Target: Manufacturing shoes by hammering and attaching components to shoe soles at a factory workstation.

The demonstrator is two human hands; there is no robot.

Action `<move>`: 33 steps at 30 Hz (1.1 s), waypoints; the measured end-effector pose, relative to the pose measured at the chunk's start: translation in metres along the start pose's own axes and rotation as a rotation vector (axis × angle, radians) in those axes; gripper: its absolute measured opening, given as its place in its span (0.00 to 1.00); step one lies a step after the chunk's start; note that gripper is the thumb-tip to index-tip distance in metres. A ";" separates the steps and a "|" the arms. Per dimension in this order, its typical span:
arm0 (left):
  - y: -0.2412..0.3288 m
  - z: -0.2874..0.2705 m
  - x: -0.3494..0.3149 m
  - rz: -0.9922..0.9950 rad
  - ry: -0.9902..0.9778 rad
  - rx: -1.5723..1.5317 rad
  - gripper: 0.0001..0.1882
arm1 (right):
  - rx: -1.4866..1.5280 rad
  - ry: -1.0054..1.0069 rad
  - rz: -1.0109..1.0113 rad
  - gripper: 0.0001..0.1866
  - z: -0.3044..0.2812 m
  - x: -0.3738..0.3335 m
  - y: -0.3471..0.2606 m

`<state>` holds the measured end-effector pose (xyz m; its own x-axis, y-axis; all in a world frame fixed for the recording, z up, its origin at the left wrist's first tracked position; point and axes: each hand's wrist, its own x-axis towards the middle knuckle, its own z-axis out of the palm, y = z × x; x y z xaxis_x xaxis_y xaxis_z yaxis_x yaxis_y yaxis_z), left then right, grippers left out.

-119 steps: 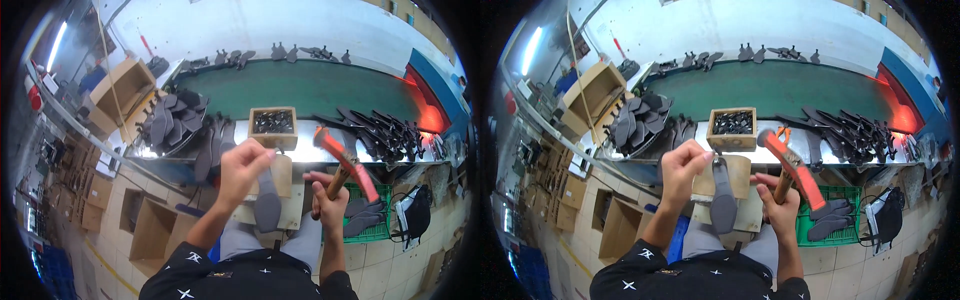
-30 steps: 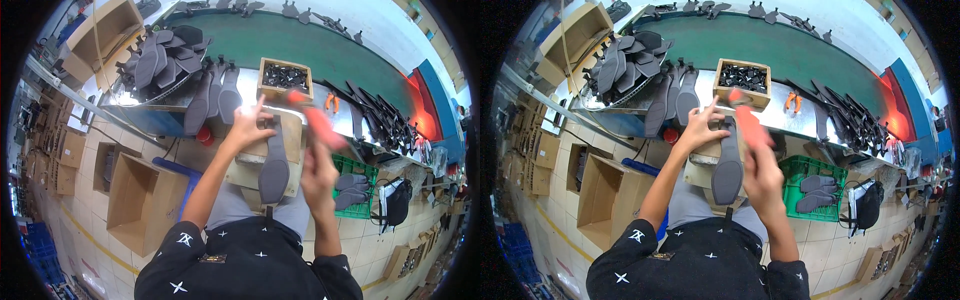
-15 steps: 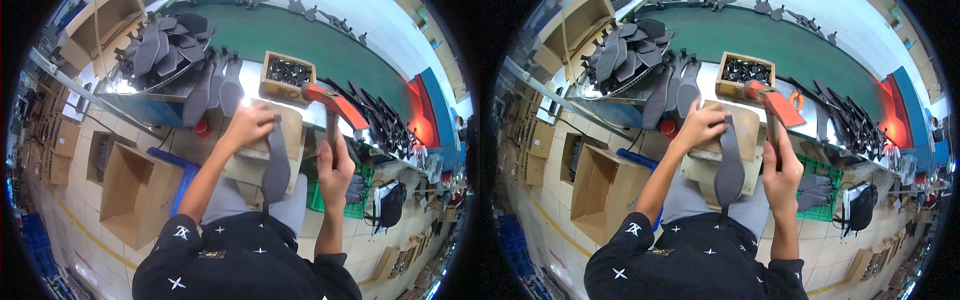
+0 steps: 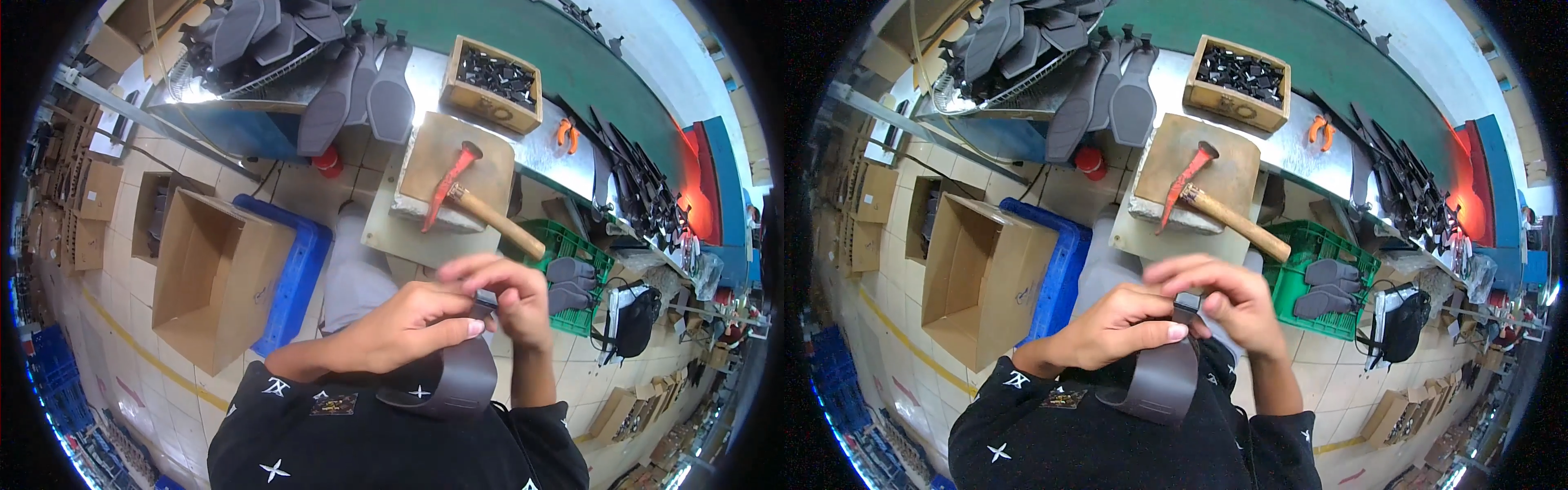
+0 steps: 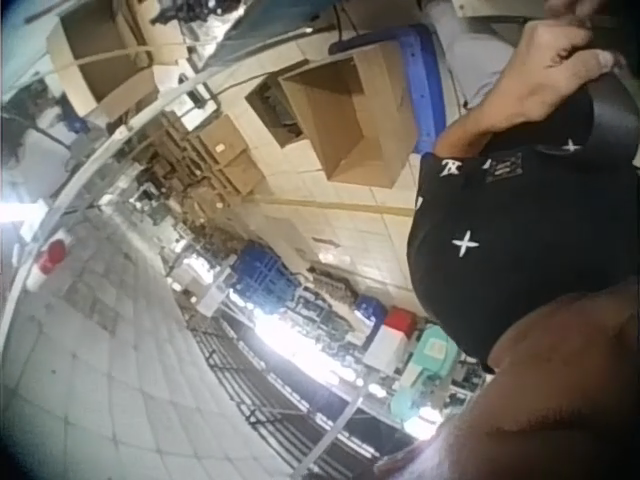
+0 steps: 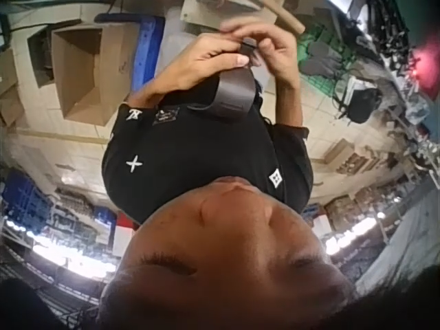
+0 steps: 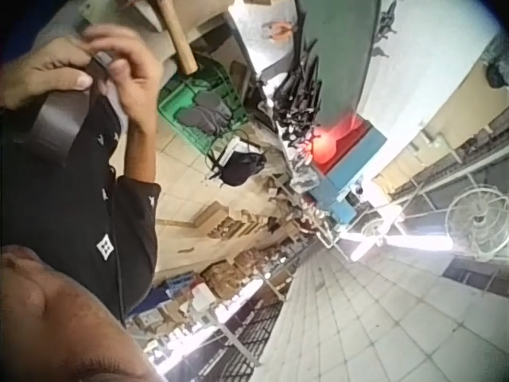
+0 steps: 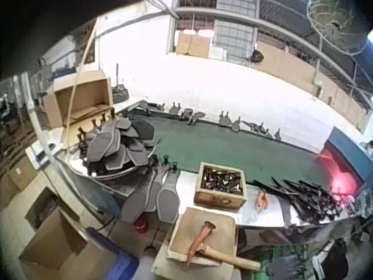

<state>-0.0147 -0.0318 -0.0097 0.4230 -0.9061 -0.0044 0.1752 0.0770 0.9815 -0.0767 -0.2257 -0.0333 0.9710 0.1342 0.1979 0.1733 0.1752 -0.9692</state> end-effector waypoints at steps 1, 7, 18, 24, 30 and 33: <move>0.007 0.000 0.001 -0.052 -0.077 -0.074 0.14 | 0.146 0.015 0.052 0.30 0.010 -0.008 0.002; -0.002 0.016 -0.001 -0.236 -0.323 -0.383 0.19 | 0.421 0.145 0.112 0.35 0.033 -0.025 -0.004; 0.008 0.029 -0.002 -0.343 -0.287 -0.422 0.18 | 0.481 0.219 0.096 0.31 0.037 -0.035 -0.014; 0.008 0.028 0.002 -0.275 -0.302 -0.286 0.17 | 0.457 0.120 0.037 0.32 0.028 -0.037 -0.015; -0.006 0.029 0.028 -0.383 -0.343 -0.296 0.17 | 0.554 0.231 0.089 0.31 0.010 -0.049 -0.004; -0.008 0.029 0.035 -0.478 -0.305 -0.375 0.15 | 0.537 0.299 0.130 0.29 0.009 -0.050 -0.009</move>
<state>-0.0276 -0.0763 -0.0121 -0.0376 -0.9491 -0.3128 0.6001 -0.2718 0.7523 -0.1279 -0.2253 -0.0335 0.9962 -0.0773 -0.0412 0.0193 0.6518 -0.7581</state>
